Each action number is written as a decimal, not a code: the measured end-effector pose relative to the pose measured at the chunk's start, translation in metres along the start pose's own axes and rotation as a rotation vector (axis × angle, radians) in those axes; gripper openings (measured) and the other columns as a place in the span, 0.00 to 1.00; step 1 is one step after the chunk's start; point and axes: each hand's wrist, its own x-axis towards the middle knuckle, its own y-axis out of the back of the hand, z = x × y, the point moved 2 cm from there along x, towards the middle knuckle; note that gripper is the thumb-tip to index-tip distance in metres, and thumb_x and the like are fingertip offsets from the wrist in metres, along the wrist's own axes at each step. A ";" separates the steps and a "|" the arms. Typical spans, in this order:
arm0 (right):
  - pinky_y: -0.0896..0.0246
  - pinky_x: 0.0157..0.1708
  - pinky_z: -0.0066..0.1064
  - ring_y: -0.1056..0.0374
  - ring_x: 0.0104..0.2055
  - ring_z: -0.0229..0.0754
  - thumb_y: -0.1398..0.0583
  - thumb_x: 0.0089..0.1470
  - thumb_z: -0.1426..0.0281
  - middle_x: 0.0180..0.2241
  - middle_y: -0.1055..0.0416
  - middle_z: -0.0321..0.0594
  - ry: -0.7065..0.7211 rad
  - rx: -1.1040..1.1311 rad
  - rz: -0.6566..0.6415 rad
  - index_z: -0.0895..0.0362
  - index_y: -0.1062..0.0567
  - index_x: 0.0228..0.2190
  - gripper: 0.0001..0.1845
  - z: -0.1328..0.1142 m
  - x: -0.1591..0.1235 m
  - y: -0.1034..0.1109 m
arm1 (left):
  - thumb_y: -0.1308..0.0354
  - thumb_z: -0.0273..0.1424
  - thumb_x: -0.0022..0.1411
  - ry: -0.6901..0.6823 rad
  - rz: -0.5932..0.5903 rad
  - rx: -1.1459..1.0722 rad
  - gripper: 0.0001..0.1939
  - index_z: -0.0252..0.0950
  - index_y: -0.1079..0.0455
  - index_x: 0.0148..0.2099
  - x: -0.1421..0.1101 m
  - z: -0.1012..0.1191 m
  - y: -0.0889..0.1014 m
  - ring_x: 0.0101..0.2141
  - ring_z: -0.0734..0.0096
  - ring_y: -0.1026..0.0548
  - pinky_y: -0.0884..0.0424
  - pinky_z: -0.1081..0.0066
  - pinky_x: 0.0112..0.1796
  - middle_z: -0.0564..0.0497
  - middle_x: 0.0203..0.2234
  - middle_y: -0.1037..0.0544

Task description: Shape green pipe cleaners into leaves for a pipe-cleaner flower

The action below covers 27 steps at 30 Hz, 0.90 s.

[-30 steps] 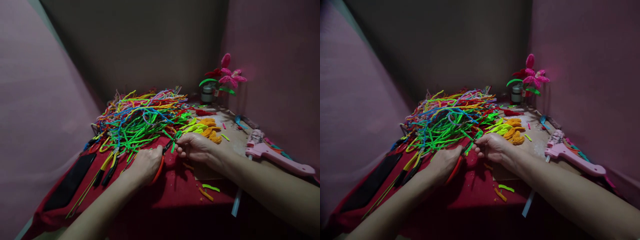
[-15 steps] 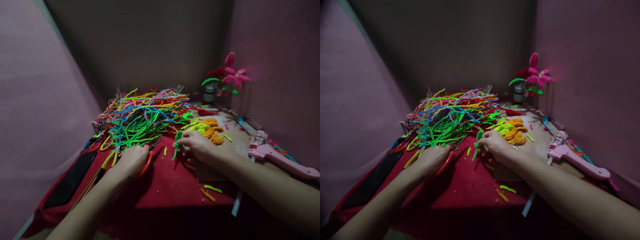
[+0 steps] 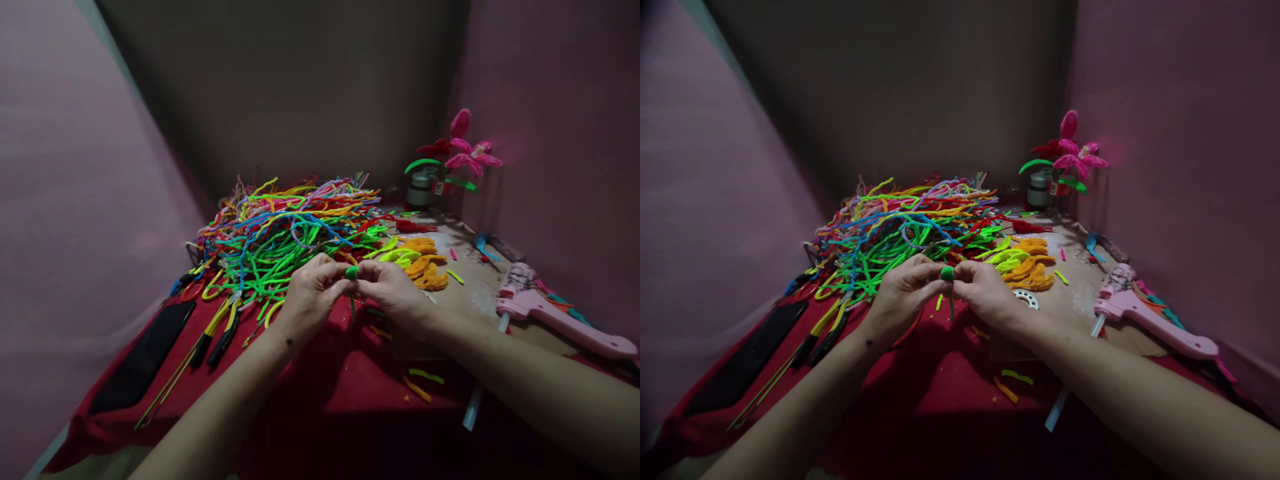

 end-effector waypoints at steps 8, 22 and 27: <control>0.57 0.22 0.26 0.50 0.19 0.30 0.40 0.41 0.66 0.15 0.41 0.30 -0.130 0.116 -0.094 0.61 0.31 0.16 0.11 0.001 -0.001 0.004 | 0.43 0.27 0.53 0.012 0.088 -0.174 0.04 0.35 0.27 0.30 0.005 0.003 -0.013 0.29 0.75 0.31 0.33 0.75 0.31 0.52 0.26 0.31; 0.52 0.18 0.23 0.46 0.17 0.30 0.43 0.42 0.70 0.14 0.38 0.32 -0.122 0.029 -0.108 0.60 0.30 0.17 0.08 0.011 0.003 0.002 | 0.45 0.32 0.55 0.026 0.137 -0.169 0.06 0.34 0.30 0.31 0.027 0.011 -0.007 0.30 0.74 0.29 0.32 0.74 0.32 0.52 0.27 0.27; 0.46 0.19 0.22 0.40 0.19 0.32 0.42 0.43 0.69 0.17 0.33 0.34 -0.114 -0.129 -0.604 0.61 0.27 0.20 0.07 0.004 -0.007 -0.004 | 0.45 0.35 0.53 0.162 -0.092 -0.315 0.09 0.33 0.34 0.32 0.060 0.003 -0.020 0.18 0.78 0.33 0.37 0.78 0.20 0.55 0.18 0.29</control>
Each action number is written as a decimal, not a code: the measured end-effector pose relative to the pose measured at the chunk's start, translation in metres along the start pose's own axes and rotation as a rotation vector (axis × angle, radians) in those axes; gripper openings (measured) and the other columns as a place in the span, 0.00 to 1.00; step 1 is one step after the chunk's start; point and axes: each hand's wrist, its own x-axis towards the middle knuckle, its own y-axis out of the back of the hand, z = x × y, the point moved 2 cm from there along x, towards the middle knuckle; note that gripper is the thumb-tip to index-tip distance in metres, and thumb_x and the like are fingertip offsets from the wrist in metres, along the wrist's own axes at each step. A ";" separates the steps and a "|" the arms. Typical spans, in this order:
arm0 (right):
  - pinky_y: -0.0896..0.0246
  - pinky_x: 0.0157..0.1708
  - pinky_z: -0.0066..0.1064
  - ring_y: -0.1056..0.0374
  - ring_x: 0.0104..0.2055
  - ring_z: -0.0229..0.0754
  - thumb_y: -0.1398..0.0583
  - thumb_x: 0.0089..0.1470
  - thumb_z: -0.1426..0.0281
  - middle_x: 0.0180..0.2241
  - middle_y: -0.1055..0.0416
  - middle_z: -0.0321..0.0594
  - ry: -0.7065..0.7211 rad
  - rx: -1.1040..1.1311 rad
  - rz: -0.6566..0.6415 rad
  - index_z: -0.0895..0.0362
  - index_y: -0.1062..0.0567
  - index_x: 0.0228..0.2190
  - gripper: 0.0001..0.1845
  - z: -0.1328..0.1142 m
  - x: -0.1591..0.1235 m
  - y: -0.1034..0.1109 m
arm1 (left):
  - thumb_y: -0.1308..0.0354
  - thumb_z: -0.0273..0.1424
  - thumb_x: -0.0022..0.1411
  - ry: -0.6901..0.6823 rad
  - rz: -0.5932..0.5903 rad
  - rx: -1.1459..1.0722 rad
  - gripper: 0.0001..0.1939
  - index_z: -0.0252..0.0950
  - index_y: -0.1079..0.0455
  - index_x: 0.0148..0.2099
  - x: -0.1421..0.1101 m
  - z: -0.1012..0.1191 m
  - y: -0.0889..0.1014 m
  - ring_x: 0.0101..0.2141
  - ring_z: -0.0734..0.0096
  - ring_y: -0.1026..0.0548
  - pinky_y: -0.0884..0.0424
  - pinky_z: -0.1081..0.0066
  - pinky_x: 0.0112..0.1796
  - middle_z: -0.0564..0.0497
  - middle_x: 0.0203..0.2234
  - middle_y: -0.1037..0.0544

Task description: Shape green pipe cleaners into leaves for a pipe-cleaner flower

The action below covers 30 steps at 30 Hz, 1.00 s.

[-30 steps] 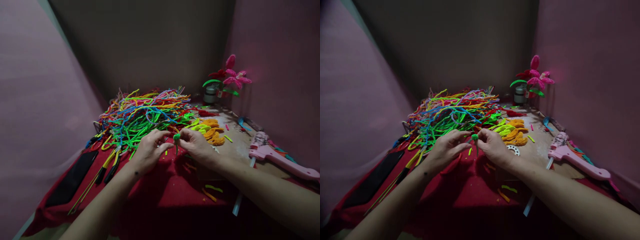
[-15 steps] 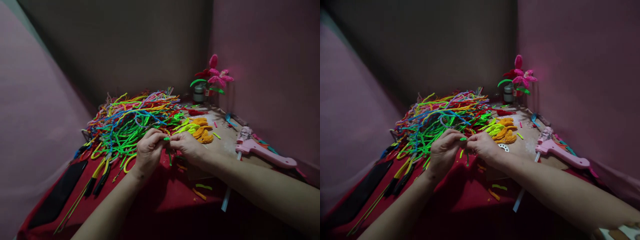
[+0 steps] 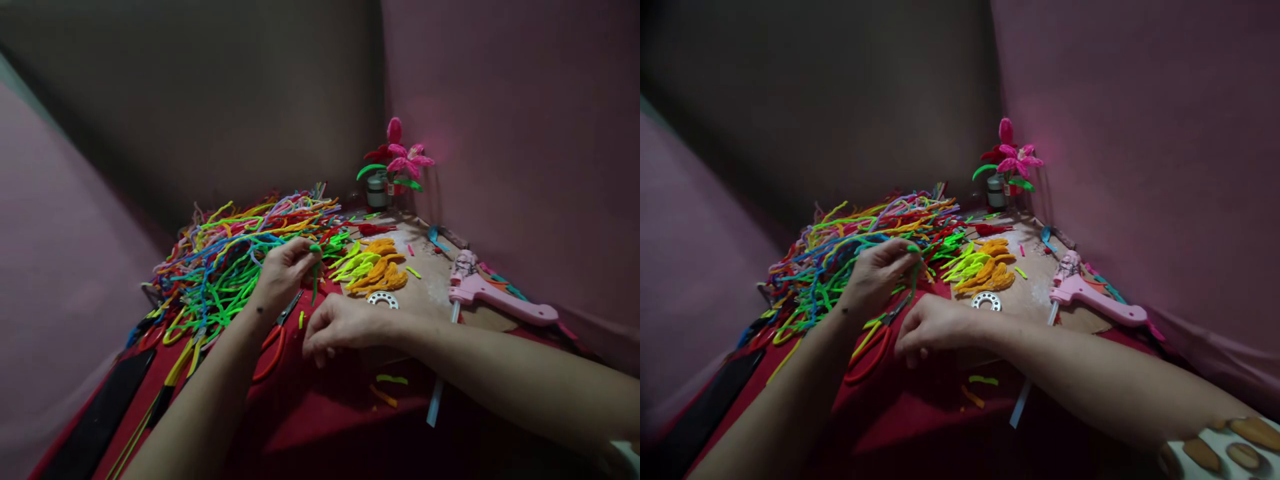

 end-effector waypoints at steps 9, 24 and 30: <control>0.43 0.22 0.20 0.39 0.21 0.31 0.42 0.46 0.68 0.20 0.33 0.35 0.029 -0.046 -0.201 0.63 0.27 0.26 0.09 0.000 -0.002 -0.005 | 0.45 0.30 0.53 -0.294 -0.227 0.346 0.09 0.34 0.29 0.37 0.029 -0.014 -0.052 0.24 0.79 0.34 0.39 0.79 0.27 0.56 0.21 0.30; 0.54 0.14 0.21 0.47 0.13 0.27 0.41 0.43 0.69 0.12 0.37 0.31 -0.107 0.062 0.207 0.61 0.27 0.17 0.09 -0.004 0.000 0.005 | 0.46 0.36 0.52 0.031 0.231 0.618 0.12 0.35 0.26 0.33 -0.017 -0.025 0.082 0.25 0.74 0.29 0.36 0.77 0.28 0.53 0.23 0.24; 0.52 0.15 0.22 0.43 0.15 0.29 0.38 0.41 0.67 0.16 0.32 0.36 0.031 0.437 0.176 0.62 0.25 0.22 0.09 -0.006 -0.003 0.009 | 0.49 0.42 0.53 0.174 0.454 0.699 0.18 0.33 0.27 0.27 -0.034 -0.041 0.109 0.18 0.76 0.35 0.42 0.77 0.21 0.54 0.15 0.30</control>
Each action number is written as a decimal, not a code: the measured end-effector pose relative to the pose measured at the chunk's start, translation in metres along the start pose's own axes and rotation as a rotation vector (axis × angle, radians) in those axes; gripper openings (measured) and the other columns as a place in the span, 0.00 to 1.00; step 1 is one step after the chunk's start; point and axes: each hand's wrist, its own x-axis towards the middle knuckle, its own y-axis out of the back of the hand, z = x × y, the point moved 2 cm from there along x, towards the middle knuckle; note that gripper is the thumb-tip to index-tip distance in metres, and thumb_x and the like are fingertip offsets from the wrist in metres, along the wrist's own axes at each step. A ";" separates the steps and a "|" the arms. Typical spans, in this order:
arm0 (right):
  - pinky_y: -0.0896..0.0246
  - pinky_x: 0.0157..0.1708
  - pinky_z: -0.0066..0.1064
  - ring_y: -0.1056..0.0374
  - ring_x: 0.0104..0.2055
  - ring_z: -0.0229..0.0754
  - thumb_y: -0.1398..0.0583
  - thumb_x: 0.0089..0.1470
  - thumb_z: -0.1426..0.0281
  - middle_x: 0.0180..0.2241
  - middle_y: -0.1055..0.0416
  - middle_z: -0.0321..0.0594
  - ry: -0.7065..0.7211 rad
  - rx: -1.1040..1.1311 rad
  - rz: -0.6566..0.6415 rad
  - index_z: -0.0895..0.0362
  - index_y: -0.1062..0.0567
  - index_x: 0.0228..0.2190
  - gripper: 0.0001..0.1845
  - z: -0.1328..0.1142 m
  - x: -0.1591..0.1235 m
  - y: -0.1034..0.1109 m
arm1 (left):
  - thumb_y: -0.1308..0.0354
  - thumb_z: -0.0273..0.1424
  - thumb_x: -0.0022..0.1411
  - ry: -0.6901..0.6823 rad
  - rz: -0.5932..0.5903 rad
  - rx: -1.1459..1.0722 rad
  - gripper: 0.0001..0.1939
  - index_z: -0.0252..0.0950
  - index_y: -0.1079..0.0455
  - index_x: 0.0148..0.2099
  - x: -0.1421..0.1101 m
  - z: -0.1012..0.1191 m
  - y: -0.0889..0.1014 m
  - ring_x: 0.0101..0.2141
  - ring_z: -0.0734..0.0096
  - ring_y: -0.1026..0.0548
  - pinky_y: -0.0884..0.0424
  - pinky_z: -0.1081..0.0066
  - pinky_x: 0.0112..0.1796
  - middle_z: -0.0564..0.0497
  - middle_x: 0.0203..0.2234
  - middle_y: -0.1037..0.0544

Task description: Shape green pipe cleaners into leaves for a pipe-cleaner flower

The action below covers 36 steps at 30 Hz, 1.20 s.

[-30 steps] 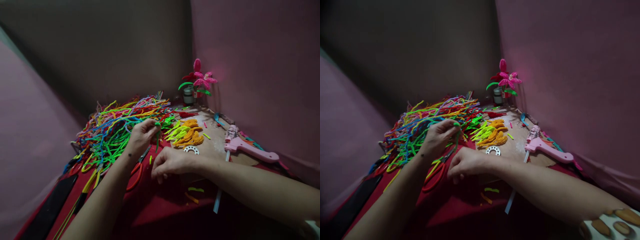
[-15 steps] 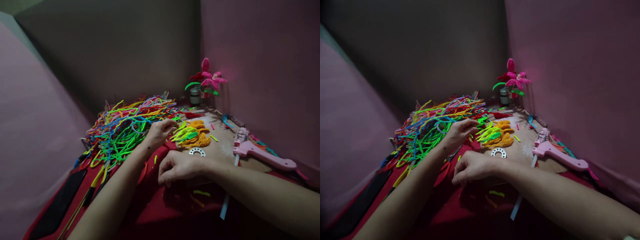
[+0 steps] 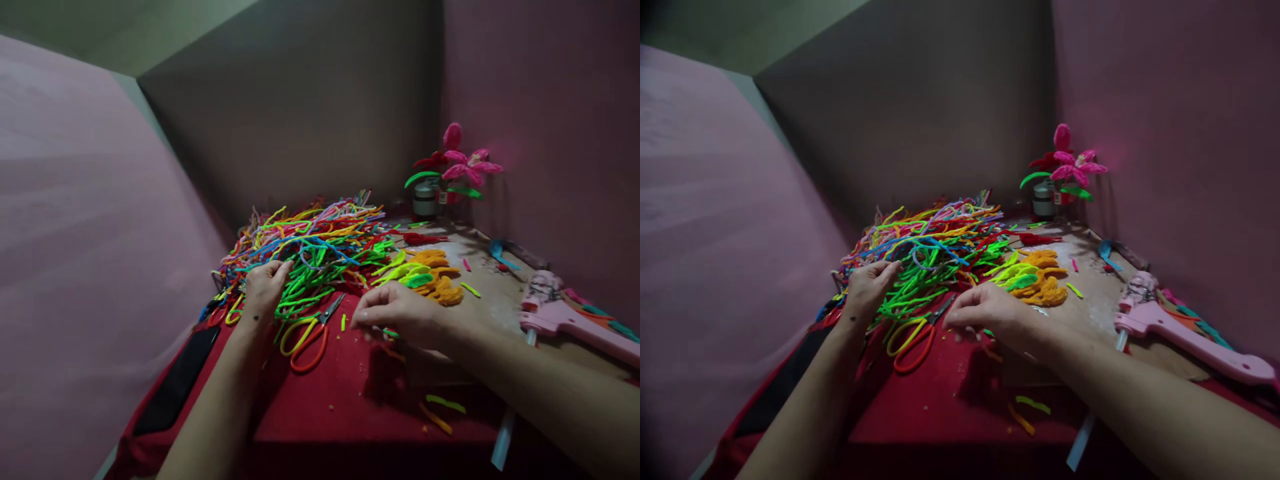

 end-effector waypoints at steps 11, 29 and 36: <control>0.55 0.14 0.22 0.50 0.16 0.29 0.44 0.43 0.77 0.15 0.42 0.34 0.162 0.808 0.284 0.61 0.30 0.22 0.03 -0.033 -0.007 0.035 | 0.48 0.35 0.50 0.026 -0.075 -0.081 0.13 0.34 0.27 0.33 -0.010 -0.041 0.002 0.29 0.69 0.27 0.34 0.73 0.32 0.50 0.26 0.23; 0.56 0.17 0.26 0.49 0.19 0.33 0.44 0.41 0.73 0.18 0.39 0.38 0.096 0.666 0.246 0.60 0.28 0.23 0.05 -0.018 -0.005 0.033 | 0.51 0.28 0.57 -0.470 -0.445 0.479 0.09 0.37 0.30 0.29 -0.038 -0.050 0.013 0.31 0.68 0.37 0.42 0.69 0.33 0.49 0.28 0.28; 0.54 0.20 0.30 0.50 0.21 0.35 0.46 0.46 0.67 0.19 0.42 0.37 0.247 0.563 0.276 0.55 0.29 0.23 0.07 -0.036 -0.014 0.042 | 0.52 0.31 0.60 -0.535 -0.458 0.430 0.12 0.37 0.31 0.27 -0.039 -0.042 0.027 0.27 0.71 0.37 0.46 0.71 0.29 0.51 0.24 0.28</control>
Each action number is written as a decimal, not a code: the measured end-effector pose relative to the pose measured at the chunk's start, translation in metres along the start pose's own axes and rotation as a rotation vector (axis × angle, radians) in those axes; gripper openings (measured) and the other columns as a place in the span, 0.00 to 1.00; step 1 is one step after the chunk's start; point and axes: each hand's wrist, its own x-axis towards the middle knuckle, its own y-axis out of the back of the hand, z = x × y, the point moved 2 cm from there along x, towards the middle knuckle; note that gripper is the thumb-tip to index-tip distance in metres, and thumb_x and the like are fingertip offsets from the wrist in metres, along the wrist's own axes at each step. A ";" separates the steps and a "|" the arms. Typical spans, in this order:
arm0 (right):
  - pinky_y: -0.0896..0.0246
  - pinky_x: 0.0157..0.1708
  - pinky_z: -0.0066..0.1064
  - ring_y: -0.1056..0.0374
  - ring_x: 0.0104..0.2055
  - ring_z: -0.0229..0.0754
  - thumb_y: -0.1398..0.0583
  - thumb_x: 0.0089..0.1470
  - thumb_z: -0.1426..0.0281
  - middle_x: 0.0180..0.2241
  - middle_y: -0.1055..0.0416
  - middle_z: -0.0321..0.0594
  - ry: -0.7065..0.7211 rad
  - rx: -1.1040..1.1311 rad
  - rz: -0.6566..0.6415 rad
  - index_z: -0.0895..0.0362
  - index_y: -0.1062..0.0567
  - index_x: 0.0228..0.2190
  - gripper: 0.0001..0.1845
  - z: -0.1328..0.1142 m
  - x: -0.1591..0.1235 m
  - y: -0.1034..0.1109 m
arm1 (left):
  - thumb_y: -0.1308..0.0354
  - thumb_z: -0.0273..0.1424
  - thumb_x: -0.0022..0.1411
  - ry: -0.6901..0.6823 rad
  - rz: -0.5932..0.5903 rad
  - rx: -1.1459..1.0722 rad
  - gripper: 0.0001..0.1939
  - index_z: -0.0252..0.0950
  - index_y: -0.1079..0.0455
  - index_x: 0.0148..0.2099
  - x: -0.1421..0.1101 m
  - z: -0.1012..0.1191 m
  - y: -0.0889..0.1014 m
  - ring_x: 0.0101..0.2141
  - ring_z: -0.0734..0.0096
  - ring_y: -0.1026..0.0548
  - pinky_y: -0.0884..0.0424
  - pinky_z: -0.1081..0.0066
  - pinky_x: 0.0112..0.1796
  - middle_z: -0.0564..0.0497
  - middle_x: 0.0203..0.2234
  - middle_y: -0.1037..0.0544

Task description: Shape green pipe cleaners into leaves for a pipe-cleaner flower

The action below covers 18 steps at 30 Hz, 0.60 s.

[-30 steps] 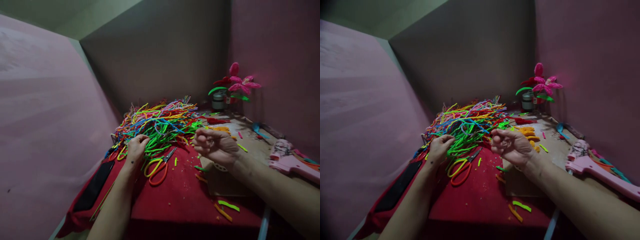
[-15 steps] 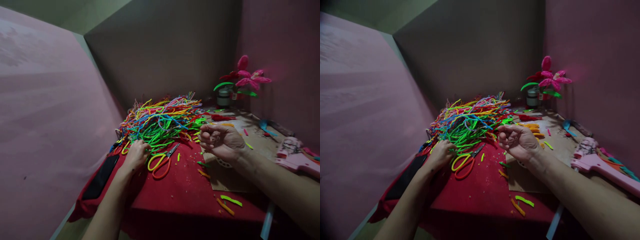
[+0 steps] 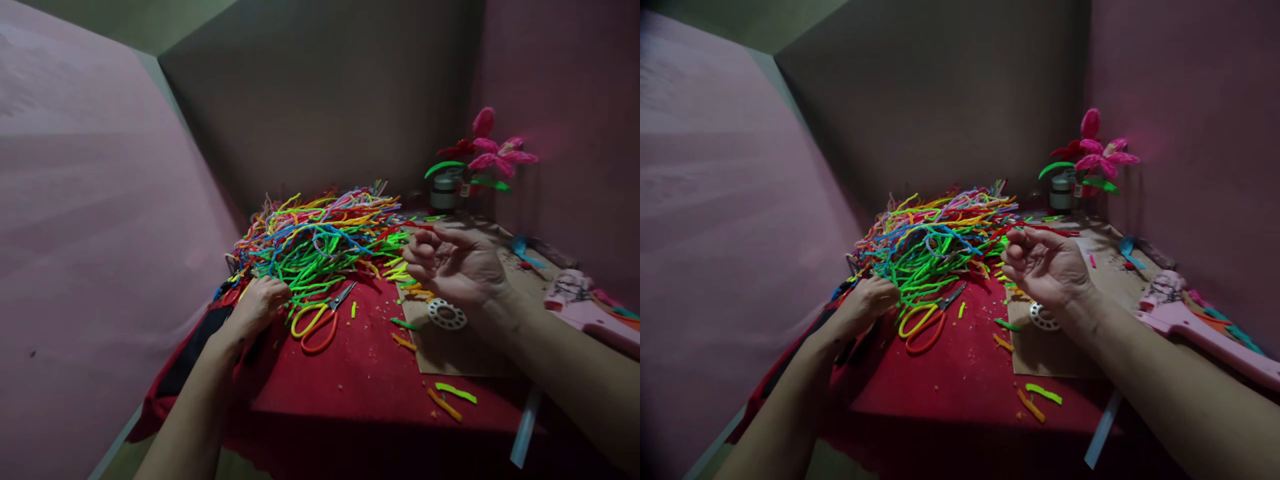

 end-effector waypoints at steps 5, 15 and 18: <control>0.59 0.19 0.30 0.54 0.20 0.36 0.48 0.49 0.63 0.18 0.44 0.36 0.110 -0.051 0.012 0.53 0.28 0.23 0.12 -0.014 -0.004 -0.001 | 0.53 0.28 0.60 -0.032 0.031 0.035 0.12 0.38 0.30 0.29 0.002 -0.002 0.001 0.28 0.70 0.37 0.45 0.70 0.31 0.50 0.25 0.28; 0.59 0.18 0.30 0.54 0.21 0.36 0.48 0.49 0.61 0.17 0.45 0.36 0.167 -0.135 0.023 0.51 0.29 0.22 0.12 -0.020 -0.005 -0.001 | 0.53 0.27 0.60 -0.074 0.041 -0.054 0.12 0.38 0.29 0.29 -0.002 0.012 0.013 0.31 0.69 0.36 0.41 0.71 0.32 0.50 0.26 0.28; 0.59 0.18 0.30 0.55 0.21 0.36 0.48 0.50 0.61 0.18 0.45 0.36 0.137 -0.131 0.018 0.51 0.29 0.22 0.12 -0.017 -0.005 0.000 | 0.54 0.28 0.61 -0.086 0.083 -0.039 0.13 0.38 0.30 0.30 -0.002 0.024 0.018 0.31 0.69 0.37 0.42 0.71 0.33 0.49 0.26 0.29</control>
